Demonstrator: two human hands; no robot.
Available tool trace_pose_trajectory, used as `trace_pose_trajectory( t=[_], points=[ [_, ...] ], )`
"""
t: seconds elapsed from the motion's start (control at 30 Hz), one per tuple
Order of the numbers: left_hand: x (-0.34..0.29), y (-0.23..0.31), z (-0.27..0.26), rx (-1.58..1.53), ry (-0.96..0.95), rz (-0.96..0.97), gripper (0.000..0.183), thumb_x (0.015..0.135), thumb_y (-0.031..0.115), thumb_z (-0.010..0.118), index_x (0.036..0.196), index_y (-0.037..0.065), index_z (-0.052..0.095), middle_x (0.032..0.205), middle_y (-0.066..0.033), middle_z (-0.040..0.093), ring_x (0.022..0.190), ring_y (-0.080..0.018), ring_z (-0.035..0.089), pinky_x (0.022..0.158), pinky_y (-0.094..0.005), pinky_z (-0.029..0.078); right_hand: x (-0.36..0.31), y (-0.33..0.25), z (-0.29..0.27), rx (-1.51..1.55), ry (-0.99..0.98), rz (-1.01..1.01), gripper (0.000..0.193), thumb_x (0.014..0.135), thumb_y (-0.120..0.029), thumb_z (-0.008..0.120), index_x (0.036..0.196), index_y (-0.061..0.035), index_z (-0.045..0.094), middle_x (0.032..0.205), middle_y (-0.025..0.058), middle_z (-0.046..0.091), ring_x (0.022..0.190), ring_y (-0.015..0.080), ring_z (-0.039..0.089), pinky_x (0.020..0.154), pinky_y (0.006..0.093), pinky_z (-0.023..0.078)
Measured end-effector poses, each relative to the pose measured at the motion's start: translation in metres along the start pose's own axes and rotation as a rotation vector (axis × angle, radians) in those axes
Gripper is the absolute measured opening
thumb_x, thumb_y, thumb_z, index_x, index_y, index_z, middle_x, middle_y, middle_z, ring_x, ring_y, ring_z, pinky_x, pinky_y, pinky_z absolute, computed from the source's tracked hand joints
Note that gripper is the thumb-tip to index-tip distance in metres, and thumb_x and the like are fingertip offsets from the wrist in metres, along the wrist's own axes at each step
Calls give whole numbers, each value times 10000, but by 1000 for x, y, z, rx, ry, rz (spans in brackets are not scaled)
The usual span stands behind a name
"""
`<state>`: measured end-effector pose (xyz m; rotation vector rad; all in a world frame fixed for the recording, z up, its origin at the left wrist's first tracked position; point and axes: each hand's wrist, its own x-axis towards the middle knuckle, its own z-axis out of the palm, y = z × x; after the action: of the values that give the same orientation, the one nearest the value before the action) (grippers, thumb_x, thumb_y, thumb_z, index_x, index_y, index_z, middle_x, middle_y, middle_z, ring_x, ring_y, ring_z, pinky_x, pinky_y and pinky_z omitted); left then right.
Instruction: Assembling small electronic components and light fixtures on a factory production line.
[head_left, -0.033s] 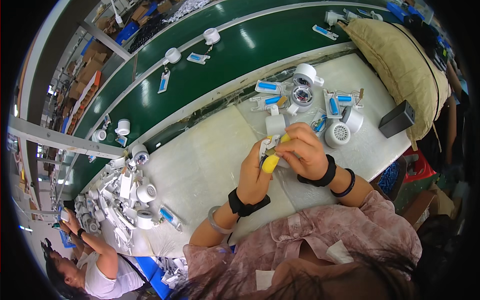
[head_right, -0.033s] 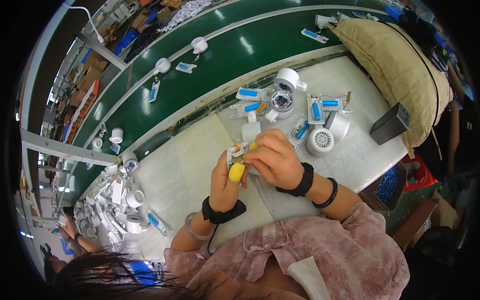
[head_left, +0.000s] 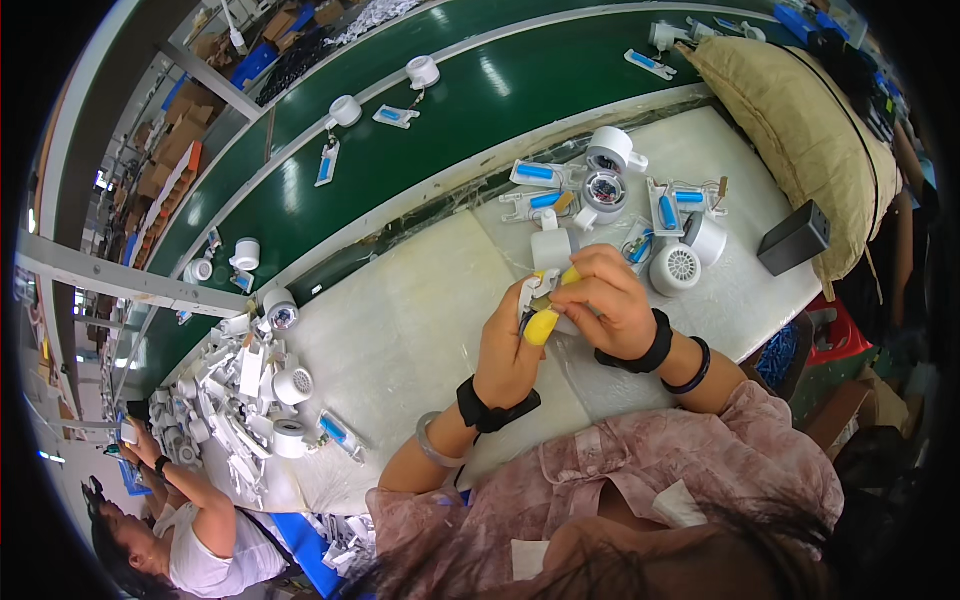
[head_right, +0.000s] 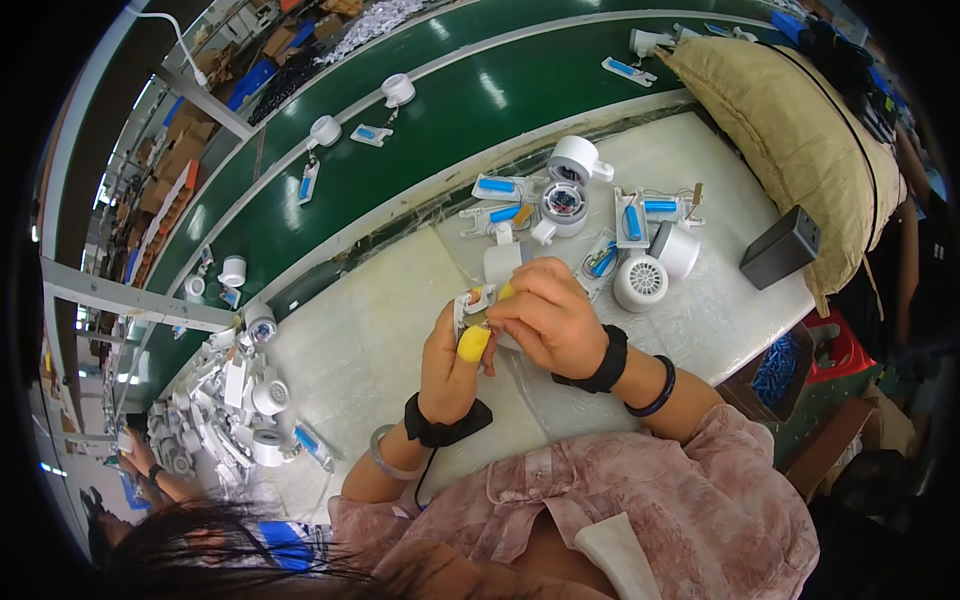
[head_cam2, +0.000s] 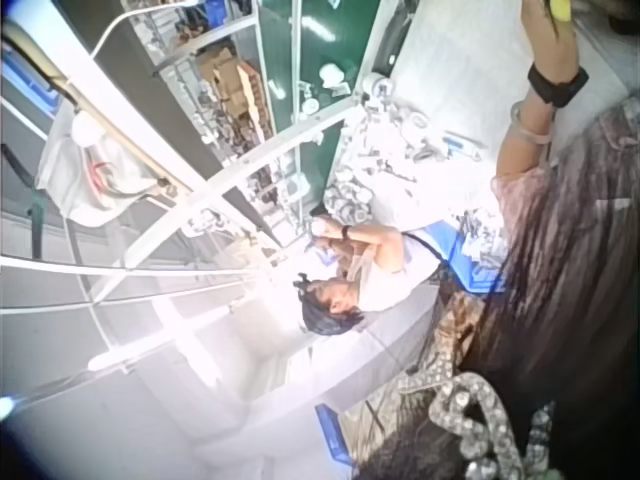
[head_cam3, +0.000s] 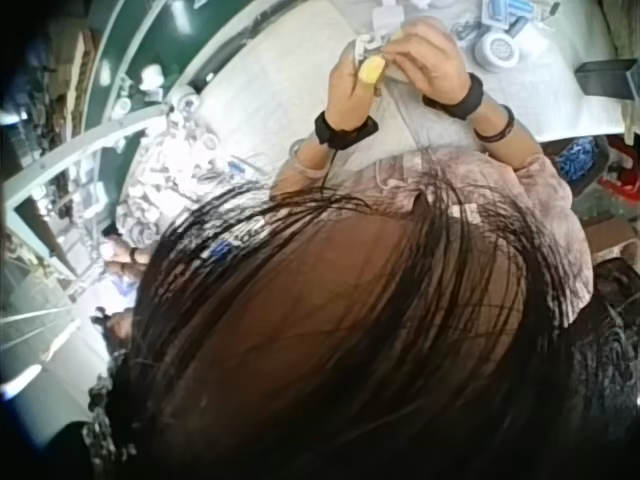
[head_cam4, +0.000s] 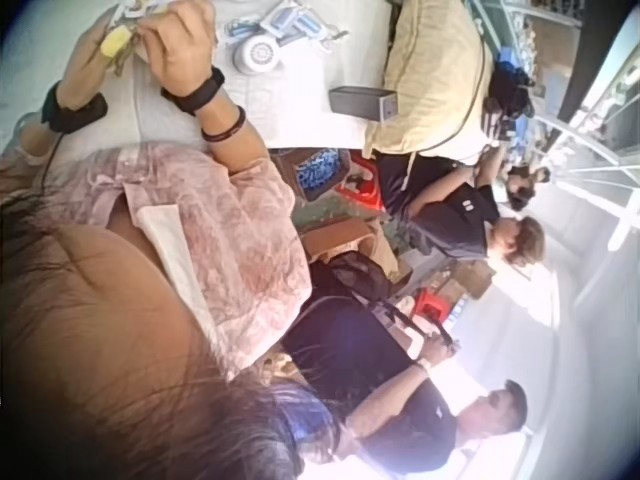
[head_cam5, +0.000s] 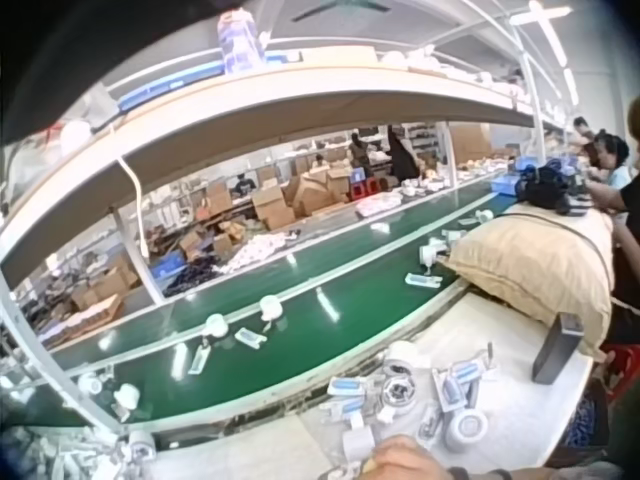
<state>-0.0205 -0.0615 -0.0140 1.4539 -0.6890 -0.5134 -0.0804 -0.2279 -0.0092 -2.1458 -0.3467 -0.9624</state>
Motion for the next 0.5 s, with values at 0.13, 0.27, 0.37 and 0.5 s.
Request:
trace_pose_trajectory(
  t=[0.13,0.27,0.37,0.5],
  points=[
    [0,-1,0,15,3,-10,382,939,135,507,1289,-6,445,812,-29,582,563,-66,485,501,-221,404,0,-1,0,-17,-5,3,270,654,50,723,889,-62,652,863,90,550,889,315,555,771,387,454],
    [1,0,-2,98,-14,27,304,967,136,459,1232,-12,474,779,-30,565,559,-68,470,499,-220,401,0,-4,2,-20,16,21,267,650,47,725,884,-60,652,861,91,549,896,319,556,780,390,456],
    [2,3,-2,142,-16,65,266,989,141,413,1192,-18,481,786,-39,556,554,-72,457,491,-216,395,0,-5,3,-33,17,31,266,646,45,728,879,-58,652,859,91,546,900,322,553,778,392,457],
    [2,4,-5,111,1,4,251,975,186,447,1119,-2,529,734,-33,590,529,-75,493,476,-232,391,2,-7,4,-81,36,12,240,652,-22,727,876,-74,659,835,74,555,850,298,551,756,378,456]
  ],
)
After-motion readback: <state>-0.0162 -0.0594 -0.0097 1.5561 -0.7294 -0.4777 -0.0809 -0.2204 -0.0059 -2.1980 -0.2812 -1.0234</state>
